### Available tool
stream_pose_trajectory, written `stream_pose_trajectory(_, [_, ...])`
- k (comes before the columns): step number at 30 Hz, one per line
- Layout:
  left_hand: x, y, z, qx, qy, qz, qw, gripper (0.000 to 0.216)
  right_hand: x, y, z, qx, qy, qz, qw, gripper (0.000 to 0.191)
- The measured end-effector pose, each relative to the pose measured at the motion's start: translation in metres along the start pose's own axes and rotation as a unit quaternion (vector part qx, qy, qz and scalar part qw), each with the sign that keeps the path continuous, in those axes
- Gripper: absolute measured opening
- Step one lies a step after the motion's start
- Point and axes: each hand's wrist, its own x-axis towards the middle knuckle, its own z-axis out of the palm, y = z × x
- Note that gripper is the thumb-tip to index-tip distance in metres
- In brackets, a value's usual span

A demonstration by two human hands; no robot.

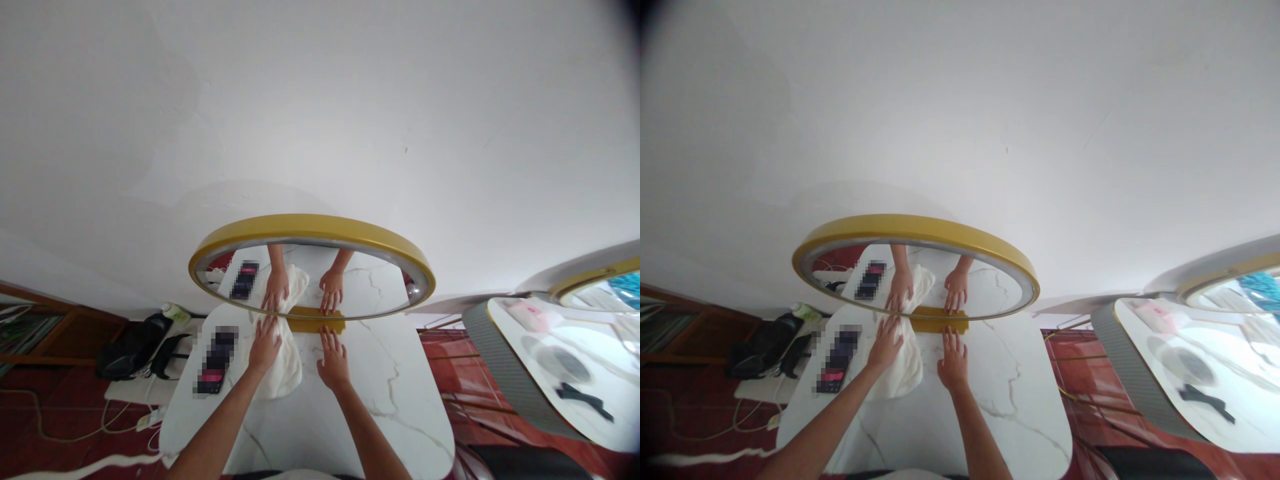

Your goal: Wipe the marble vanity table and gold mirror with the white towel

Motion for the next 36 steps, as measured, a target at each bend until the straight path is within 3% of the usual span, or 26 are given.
stream_pose_trajectory(7, [-0.010, 0.016, 0.003, 0.010, -0.008, 0.033, 0.999, 0.057, -0.001, -0.001, -0.001, -0.003, -0.006, 0.003, 1.000, 0.091])
stream_pose_trajectory(18, [-0.024, 0.083, 0.011, -0.021, -0.090, 0.095, 0.991, 0.065, -0.001, -0.002, -0.006, -0.004, -0.025, 0.007, 1.000, 0.089])
stream_pose_trajectory(22, [-0.022, 0.095, 0.013, -0.032, -0.105, 0.111, 0.988, 0.067, -0.001, -0.002, -0.008, -0.004, -0.025, 0.006, 1.000, 0.089])
stream_pose_trajectory(28, [-0.024, 0.087, 0.010, -0.030, -0.091, 0.090, 0.991, 0.068, -0.002, -0.004, -0.012, -0.006, -0.035, 0.011, 0.999, 0.089])
stream_pose_trajectory(36, [-0.030, 0.045, 0.003, 0.003, -0.030, 0.047, 0.998, 0.062, -0.004, -0.003, -0.012, -0.004, -0.030, 0.008, 1.000, 0.090])
